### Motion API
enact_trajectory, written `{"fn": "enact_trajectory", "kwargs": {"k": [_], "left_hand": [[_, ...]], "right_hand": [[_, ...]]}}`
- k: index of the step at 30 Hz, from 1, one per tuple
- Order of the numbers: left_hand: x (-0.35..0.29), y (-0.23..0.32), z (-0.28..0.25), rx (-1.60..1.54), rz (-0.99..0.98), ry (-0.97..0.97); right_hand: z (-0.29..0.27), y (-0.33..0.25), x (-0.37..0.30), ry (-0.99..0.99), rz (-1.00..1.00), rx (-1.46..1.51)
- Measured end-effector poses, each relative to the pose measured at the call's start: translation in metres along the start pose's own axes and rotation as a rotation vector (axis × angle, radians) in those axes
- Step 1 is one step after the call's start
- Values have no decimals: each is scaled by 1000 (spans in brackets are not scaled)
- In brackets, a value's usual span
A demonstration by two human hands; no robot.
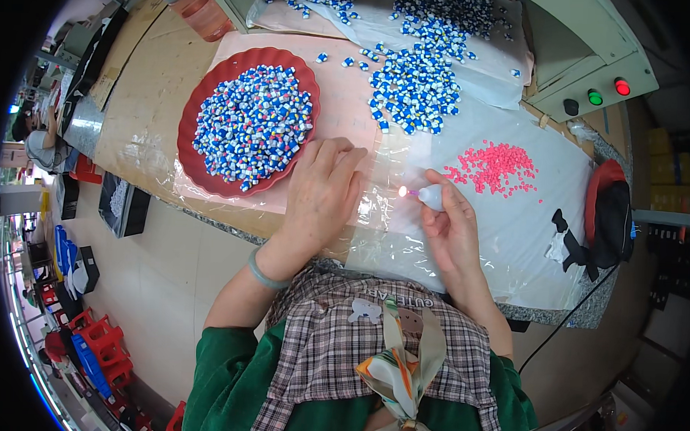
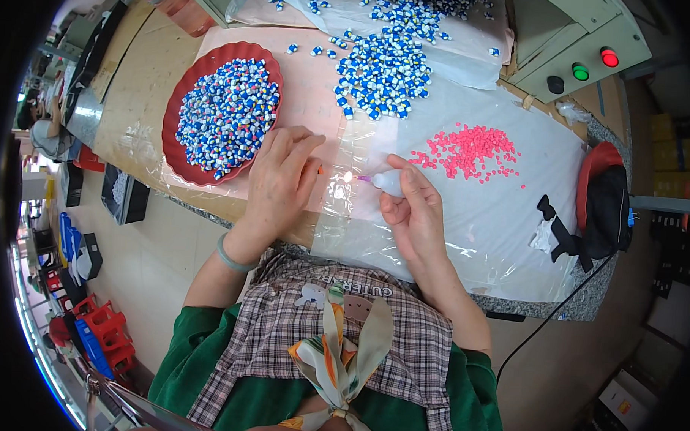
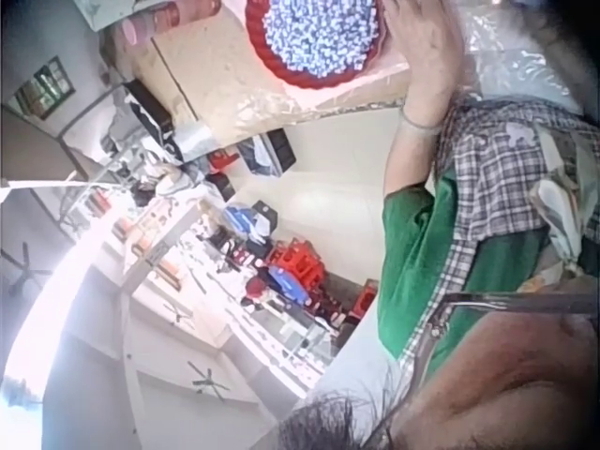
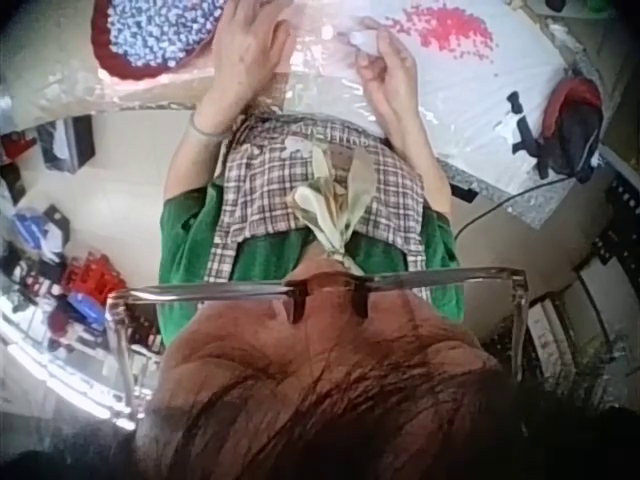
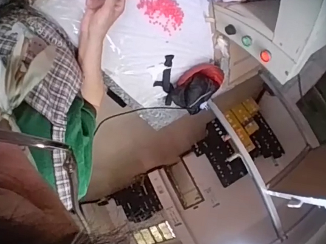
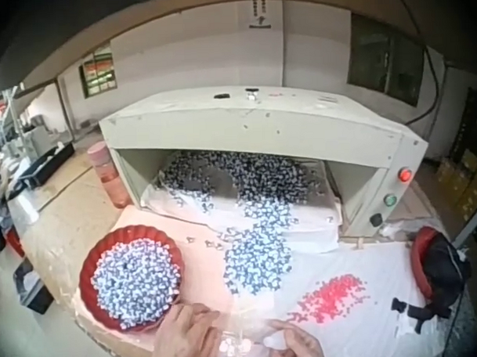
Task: Applying glue to small circular components and joining them together on a workbench.
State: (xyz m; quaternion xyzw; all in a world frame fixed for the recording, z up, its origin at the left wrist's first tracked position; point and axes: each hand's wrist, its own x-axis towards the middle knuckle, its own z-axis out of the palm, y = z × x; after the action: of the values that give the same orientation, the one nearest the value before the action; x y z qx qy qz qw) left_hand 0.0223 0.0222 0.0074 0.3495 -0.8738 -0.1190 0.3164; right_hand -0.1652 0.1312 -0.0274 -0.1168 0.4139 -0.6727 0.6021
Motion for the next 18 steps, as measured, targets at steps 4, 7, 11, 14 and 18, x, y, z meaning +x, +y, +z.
{"fn": "enact_trajectory", "kwargs": {"k": [4,7,11,14,18], "left_hand": [[20,-11,10,28,9,-26],[29,-14,14,42,1,-34],[40,-13,25,10,56,-28],[44,-14,36,1,81,-50],[47,-19,46,38,111,-70]], "right_hand": [[1,-2,-2,32,20,18],[2,-3,-1,25,21,34],[-1,-3,0,3,15,44],[-2,-2,1,12,13,29],[1,-3,1,44,19,25]]}}
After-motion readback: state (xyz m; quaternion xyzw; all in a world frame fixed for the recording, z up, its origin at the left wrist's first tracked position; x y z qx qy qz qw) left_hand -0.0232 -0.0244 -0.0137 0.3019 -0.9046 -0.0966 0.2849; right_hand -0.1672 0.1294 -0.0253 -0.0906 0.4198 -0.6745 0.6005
